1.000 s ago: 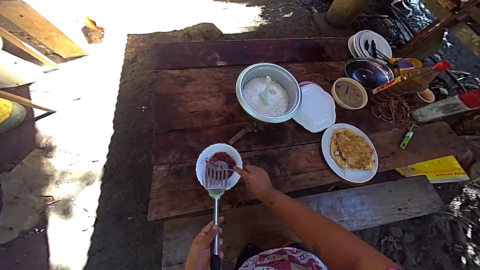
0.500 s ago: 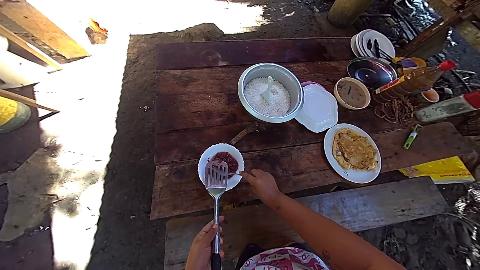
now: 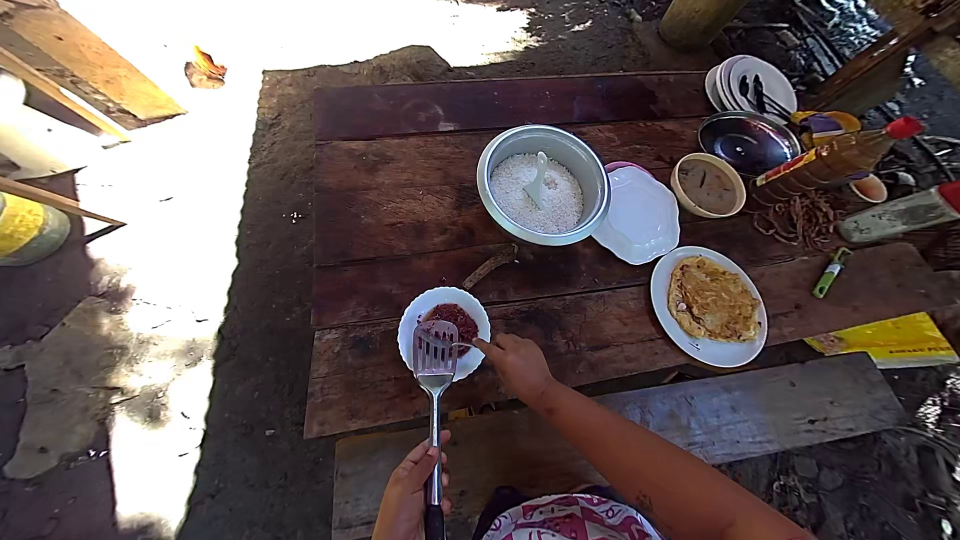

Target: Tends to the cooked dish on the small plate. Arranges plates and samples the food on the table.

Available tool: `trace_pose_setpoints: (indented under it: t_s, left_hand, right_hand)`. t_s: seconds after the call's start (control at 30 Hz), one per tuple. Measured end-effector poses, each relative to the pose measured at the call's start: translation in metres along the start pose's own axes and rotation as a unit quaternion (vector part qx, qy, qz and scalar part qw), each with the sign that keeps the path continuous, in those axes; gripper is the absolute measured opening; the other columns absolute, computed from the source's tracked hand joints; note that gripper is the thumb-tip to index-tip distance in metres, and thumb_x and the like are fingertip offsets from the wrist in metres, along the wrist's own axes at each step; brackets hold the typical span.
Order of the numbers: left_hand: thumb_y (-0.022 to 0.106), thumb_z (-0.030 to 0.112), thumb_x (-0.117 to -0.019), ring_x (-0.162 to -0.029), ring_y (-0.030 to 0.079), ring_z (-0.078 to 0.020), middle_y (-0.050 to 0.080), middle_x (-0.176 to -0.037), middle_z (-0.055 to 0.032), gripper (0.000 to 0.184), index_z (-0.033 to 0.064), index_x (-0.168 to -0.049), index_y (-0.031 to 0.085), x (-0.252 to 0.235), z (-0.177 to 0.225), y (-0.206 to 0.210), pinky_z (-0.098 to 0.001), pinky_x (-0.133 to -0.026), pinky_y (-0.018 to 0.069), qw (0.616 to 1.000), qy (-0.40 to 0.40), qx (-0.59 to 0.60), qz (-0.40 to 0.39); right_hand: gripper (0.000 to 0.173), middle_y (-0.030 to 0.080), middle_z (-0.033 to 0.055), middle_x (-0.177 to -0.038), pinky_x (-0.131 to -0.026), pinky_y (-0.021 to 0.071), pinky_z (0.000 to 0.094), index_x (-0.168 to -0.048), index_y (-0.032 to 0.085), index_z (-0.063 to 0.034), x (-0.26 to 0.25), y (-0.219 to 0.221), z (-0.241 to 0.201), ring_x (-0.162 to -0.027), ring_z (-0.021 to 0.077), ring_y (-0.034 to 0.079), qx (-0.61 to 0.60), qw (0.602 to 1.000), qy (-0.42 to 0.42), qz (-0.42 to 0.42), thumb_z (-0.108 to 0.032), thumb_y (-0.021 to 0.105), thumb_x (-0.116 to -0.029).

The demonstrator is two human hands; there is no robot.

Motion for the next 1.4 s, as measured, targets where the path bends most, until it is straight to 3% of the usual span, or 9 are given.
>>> trace_pose_setpoints:
  t_s: [0.13,0.3,0.4,0.7,0.87,0.97,1.13,1.23,1.4]
  left_hand:
    - [0.035,0.007,-0.1103,-0.05,0.057,-0.0077,0.06,-0.074,-0.0031,0.03,-0.0006,-0.117,0.064,-0.001,-0.003,0.0,-0.02,-0.042,0.0483,1.0,-0.008,0.003,0.001]
    - [0.035,0.007,-0.1104,-0.05,0.057,-0.0076,0.061,-0.074,-0.0034,0.031,-0.0008,-0.117,0.064,-0.003,-0.002,0.0,-0.0203,-0.041,0.0487,1.0,-0.005,0.015,0.005]
    - [0.035,0.007,-0.1102,-0.049,0.057,-0.0072,0.061,-0.074,-0.0031,0.03,-0.0006,-0.117,0.064,-0.003,0.001,0.001,-0.0201,-0.041,0.0485,1.0,-0.005,0.018,0.006]
    - [0.035,0.007,-0.1102,-0.05,0.057,-0.0076,0.062,-0.074,-0.0033,0.03,-0.0001,-0.116,0.064,-0.004,0.0,0.003,-0.02,-0.042,0.0485,1.0,-0.012,0.009,0.003]
    - [0.034,0.007,-0.1105,-0.049,0.057,-0.0074,0.061,-0.073,-0.0031,0.031,-0.0008,-0.116,0.063,-0.003,0.0,0.003,-0.02,-0.042,0.0487,1.0,-0.007,0.008,-0.001]
    - [0.035,0.007,-0.1102,-0.049,0.057,-0.0074,0.062,-0.074,-0.0032,0.03,-0.0005,-0.116,0.064,-0.003,0.0,0.004,-0.0199,-0.041,0.0486,1.0,-0.008,0.012,0.0]
    - [0.034,0.007,-0.1105,-0.05,0.057,-0.0077,0.061,-0.074,-0.0032,0.031,-0.0009,-0.116,0.063,-0.003,0.0,0.007,-0.0202,-0.042,0.0489,1.0,-0.016,0.015,-0.009]
    - [0.035,0.007,-0.1103,-0.049,0.058,-0.0078,0.062,-0.074,-0.0036,0.031,-0.0008,-0.116,0.064,-0.004,-0.002,0.008,-0.0204,-0.041,0.0486,1.0,-0.015,0.019,-0.011]
    - [0.035,0.008,-0.1105,-0.049,0.057,-0.008,0.061,-0.073,-0.0032,0.031,-0.0002,-0.116,0.064,-0.006,0.001,0.007,-0.0206,-0.042,0.0488,1.0,-0.013,0.023,-0.004]
  right_hand:
    - [0.046,0.072,0.0228,-0.11,-0.088,0.0555,0.0517,-0.14,0.066,-0.0162,-0.011,-0.011,0.012,-0.105,0.0405,0.07,0.003,0.997,0.065,-0.03,0.001,0.051,-0.1002]
    - [0.042,0.072,0.0213,-0.09,-0.071,0.059,0.049,-0.129,0.074,-0.0144,0.002,-0.007,0.016,-0.083,0.0386,0.072,0.014,0.997,-0.022,0.07,0.003,0.06,-0.0937]
    - [0.041,0.07,0.0183,-0.082,-0.064,0.0587,0.0463,-0.125,0.076,-0.0143,0.014,-0.001,0.016,-0.075,0.0358,0.071,0.032,0.993,-0.074,0.089,0.004,0.064,-0.0902]
    - [0.045,0.072,0.023,-0.105,-0.084,0.056,0.0507,-0.139,0.067,-0.0166,-0.011,-0.016,0.025,-0.099,0.0406,0.07,0.046,0.998,0.024,-0.018,0.0,0.052,-0.1002]
    - [0.042,0.072,0.0216,-0.091,-0.072,0.0587,0.0502,-0.129,0.074,-0.0134,-0.005,-0.012,0.015,-0.086,0.0395,0.072,0.026,0.996,-0.05,0.072,0.004,0.06,-0.0931]
    - [0.043,0.072,0.0211,-0.09,-0.071,0.0588,0.0495,-0.129,0.074,-0.0133,0.001,-0.004,0.007,-0.085,0.0393,0.073,0.024,0.995,-0.075,0.057,0.005,0.061,-0.0923]
    - [0.044,0.073,0.0229,-0.102,-0.08,0.0576,0.0513,-0.133,0.071,-0.0138,-0.011,-0.006,0.012,-0.096,0.0406,0.072,0.026,0.999,-0.001,0.023,0.004,0.055,-0.0966]
    - [0.044,0.073,0.0223,-0.102,-0.081,0.0573,0.0505,-0.135,0.07,-0.0157,-0.016,-0.011,0.018,-0.096,0.0402,0.071,0.031,0.999,0.03,0.031,0.002,0.055,-0.0976]
    - [0.042,0.071,0.0195,-0.085,-0.066,0.059,0.048,-0.124,0.076,-0.0135,-0.002,-0.006,0.015,-0.078,0.0373,0.073,0.033,0.991,-0.069,0.113,0.005,0.064,-0.0894]
Point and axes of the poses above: each hand's wrist, its own x-axis away from the middle knuckle, its own y-axis out of the palm, z = x × y, the point moved 4 cm from there along -x, towards the middle knuckle
